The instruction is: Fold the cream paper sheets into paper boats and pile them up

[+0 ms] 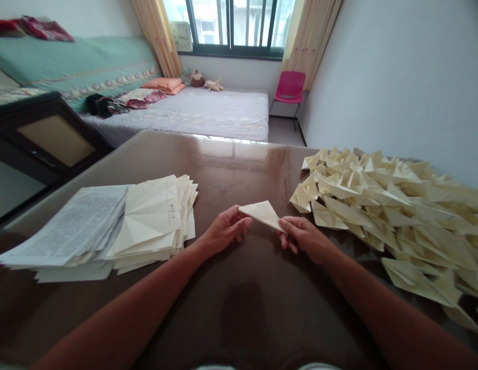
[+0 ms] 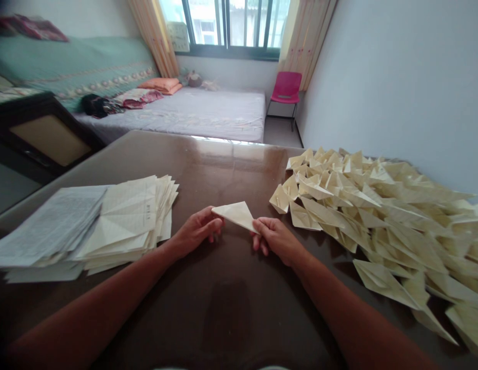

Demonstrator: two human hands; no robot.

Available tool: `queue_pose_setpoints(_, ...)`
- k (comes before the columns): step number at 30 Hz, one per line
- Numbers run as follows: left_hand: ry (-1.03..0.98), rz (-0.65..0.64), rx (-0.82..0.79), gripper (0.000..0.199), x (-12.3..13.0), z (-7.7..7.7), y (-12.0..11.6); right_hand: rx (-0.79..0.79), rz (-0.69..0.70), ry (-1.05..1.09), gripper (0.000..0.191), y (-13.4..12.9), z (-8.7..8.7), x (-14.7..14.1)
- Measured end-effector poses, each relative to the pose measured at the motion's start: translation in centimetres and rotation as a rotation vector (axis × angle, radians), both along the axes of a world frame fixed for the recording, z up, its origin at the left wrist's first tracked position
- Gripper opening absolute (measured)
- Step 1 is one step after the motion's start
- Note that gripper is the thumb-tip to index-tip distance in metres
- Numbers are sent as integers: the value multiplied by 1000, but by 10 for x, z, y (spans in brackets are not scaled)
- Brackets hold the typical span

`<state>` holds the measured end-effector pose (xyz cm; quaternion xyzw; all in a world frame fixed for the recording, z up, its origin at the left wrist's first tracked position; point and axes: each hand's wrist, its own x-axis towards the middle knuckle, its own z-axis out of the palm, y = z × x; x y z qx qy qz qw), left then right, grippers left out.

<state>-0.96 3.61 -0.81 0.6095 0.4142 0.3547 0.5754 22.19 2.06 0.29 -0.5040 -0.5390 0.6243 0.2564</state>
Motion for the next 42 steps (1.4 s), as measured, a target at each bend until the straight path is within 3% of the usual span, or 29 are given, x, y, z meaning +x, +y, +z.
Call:
queue_pose_setpoints(4, -172, -47, -63, 68, 1, 1, -2, -147, 73, 62, 45, -8, 3, -8)
queue_pose_setpoints(9, -270, -151, -126, 58, 2, 1, -7, -113, 252, -28, 45, -16, 2, -14)
queue_pose_setpoints(12, -279, -181, -122, 46, 4, 2, -10, 186, 252, -295, 45, -17, 5, -14)
queue_pose_setpoints(15, -254, -183, -84, 37, 6, 2, -13, 600, 50, -558, 35, -19, 11, -14)
queue_pose_setpoints(17, -199, -210, -52, 35, 8, 3, -15, 724, 11, -569, 37, -20, 13, -16)
queue_pose_setpoints(20, -81, -242, 36, 37, 10, 6, -18, 774, 43, -489, 45, -22, 13, -18)
queue_pose_setpoints(23, 67, -196, 229, 33, 10, 11, -21, 756, 46, -415, 35, -21, 8, -19)
queue_pose_setpoints(27, 282, -122, 471, 36, 17, 13, -28, 799, 19, -487, 39, -21, -2, -19)
queue_pose_setpoints(31, 458, 38, 514, 40, 29, 5, -35, 862, -19, -499, 32, -23, -10, -24)
queue_pose_setpoints(35, 446, 156, 490, 22, 30, 1, -29, 932, -68, -466, 23, -20, -11, -25)
queue_pose_setpoints(42, 629, 80, 624, 19, 12, 1, -16, 924, 8, -450, 18, -6, -13, -12)
